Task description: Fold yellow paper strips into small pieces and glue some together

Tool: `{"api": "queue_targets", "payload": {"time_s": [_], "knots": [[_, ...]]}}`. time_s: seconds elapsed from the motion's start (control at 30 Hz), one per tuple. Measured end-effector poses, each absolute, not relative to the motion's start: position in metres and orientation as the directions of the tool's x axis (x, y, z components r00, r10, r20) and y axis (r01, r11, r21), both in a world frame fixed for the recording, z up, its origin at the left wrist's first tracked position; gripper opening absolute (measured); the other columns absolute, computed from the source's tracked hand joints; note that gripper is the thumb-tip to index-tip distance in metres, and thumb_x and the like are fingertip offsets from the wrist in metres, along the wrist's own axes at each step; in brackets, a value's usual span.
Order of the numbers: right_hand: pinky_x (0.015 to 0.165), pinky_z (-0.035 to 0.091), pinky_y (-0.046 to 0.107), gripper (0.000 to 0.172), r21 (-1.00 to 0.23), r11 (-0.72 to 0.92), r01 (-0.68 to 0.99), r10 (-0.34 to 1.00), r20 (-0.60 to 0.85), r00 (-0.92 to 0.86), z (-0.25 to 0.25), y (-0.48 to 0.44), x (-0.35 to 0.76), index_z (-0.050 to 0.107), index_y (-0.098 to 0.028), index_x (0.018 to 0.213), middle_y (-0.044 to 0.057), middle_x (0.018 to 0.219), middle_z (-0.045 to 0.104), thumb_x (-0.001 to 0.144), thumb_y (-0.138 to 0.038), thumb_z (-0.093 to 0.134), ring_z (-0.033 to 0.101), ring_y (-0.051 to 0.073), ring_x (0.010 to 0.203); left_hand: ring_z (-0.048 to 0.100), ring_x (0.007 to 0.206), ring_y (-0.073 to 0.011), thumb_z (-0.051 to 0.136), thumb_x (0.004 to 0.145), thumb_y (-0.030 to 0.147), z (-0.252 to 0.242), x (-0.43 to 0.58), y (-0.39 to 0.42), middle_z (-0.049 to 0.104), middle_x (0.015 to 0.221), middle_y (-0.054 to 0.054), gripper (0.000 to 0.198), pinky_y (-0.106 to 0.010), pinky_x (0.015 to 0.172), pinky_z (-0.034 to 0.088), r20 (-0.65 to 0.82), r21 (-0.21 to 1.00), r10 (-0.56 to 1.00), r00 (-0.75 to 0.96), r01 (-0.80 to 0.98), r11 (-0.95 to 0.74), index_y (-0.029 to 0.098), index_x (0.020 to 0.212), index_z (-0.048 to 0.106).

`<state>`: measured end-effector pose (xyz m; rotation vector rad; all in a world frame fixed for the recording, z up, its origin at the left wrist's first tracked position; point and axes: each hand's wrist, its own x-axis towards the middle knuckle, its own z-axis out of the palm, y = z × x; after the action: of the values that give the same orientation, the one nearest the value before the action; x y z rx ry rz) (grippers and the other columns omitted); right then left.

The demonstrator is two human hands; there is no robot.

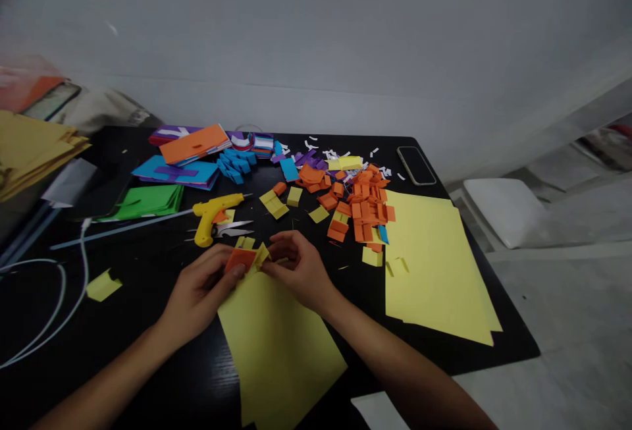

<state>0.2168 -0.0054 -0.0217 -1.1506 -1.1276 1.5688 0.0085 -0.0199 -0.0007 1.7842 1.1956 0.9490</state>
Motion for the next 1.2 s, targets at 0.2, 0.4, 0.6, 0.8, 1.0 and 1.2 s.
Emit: {"api": "queue_targets", "payload": {"time_s": [0.2, 0.4, 0.6, 0.8, 1.0, 1.2], "knots": [[0.079, 0.055, 0.032, 0.05, -0.942, -0.29, -0.168, 0.929, -0.235, -0.287, -0.022, -0.004, 0.217, 0.061, -0.022, 0.11, 0.0, 0.09, 0.074, 0.071, -0.034, 0.09, 0.071, 0.016, 0.081, 0.065, 0.086, -0.0188, 0.058, 0.1, 0.025, 0.001, 0.01, -0.021, 0.068, 0.098, -0.007, 0.015, -0.029, 0.074, 0.05, 0.198, 0.857, 0.938, 0.283, 0.414, -0.306, 0.02, 0.1, 0.072], [0.069, 0.049, 0.026, 0.055, -0.95, -0.267, -0.163, 0.913, -0.195, -0.357, -0.012, -0.007, 0.218, 0.056, -0.023, 0.123, -0.003, 0.084, 0.07, 0.077, -0.03, 0.086, 0.067, 0.013, 0.074, 0.065, 0.087, -0.0188, 0.057, 0.1, 0.024, -0.001, 0.009, -0.021, 0.068, 0.098, -0.006, 0.014, -0.028, 0.076, 0.05, 0.244, 0.83, 0.942, 0.229, 0.454, -0.325, 0.02, 0.097, 0.07], [0.066, 0.048, 0.026, 0.06, -0.919, -0.33, -0.217, 0.8, -0.15, -0.581, -0.001, -0.002, 0.232, 0.054, -0.026, 0.128, -0.003, 0.082, 0.072, 0.077, -0.025, 0.086, 0.065, 0.012, 0.069, 0.061, 0.084, -0.0185, 0.058, 0.1, 0.028, -0.003, 0.005, -0.018, 0.065, 0.095, -0.005, 0.015, -0.028, 0.073, 0.048, 0.212, 0.862, 0.966, 0.146, 0.438, -0.256, 0.021, 0.093, 0.069], [0.064, 0.048, 0.025, 0.027, -0.993, -0.097, -0.063, 0.925, -0.067, -0.375, -0.003, 0.004, 0.238, 0.07, -0.022, 0.102, -0.001, 0.084, 0.062, 0.083, -0.037, 0.082, 0.057, 0.013, 0.073, 0.056, 0.067, -0.0152, 0.059, 0.1, 0.041, 0.0, 0.005, -0.016, 0.061, 0.081, -0.001, 0.028, -0.027, 0.061, 0.045, 0.019, 0.974, 0.987, 0.162, 0.221, -0.055, 0.02, 0.085, 0.069], [0.083, 0.057, 0.032, 0.038, -0.962, -0.173, -0.21, 0.888, -0.06, -0.456, -0.007, -0.003, 0.228, 0.061, -0.022, 0.096, 0.006, 0.119, 0.067, 0.072, -0.029, 0.09, 0.067, 0.018, 0.099, 0.056, 0.064, -0.0143, 0.061, 0.096, 0.048, 0.005, 0.006, -0.013, 0.06, 0.071, 0.0, 0.038, -0.026, 0.06, 0.046, -0.095, 0.994, 0.957, 0.274, 0.071, 0.078, 0.018, 0.072, 0.066], [0.07, 0.056, 0.031, 0.034, -0.969, -0.215, -0.121, 0.888, -0.143, -0.436, -0.006, -0.01, 0.218, 0.065, -0.019, 0.076, 0.001, 0.08, 0.072, 0.071, -0.04, 0.091, 0.068, 0.015, 0.072, 0.053, 0.063, -0.0133, 0.063, 0.096, 0.046, 0.004, 0.008, -0.016, 0.056, 0.071, 0.0, 0.035, -0.024, 0.058, 0.044, -0.097, 0.989, 0.945, 0.314, 0.138, 0.056, 0.018, 0.075, 0.066]]}}
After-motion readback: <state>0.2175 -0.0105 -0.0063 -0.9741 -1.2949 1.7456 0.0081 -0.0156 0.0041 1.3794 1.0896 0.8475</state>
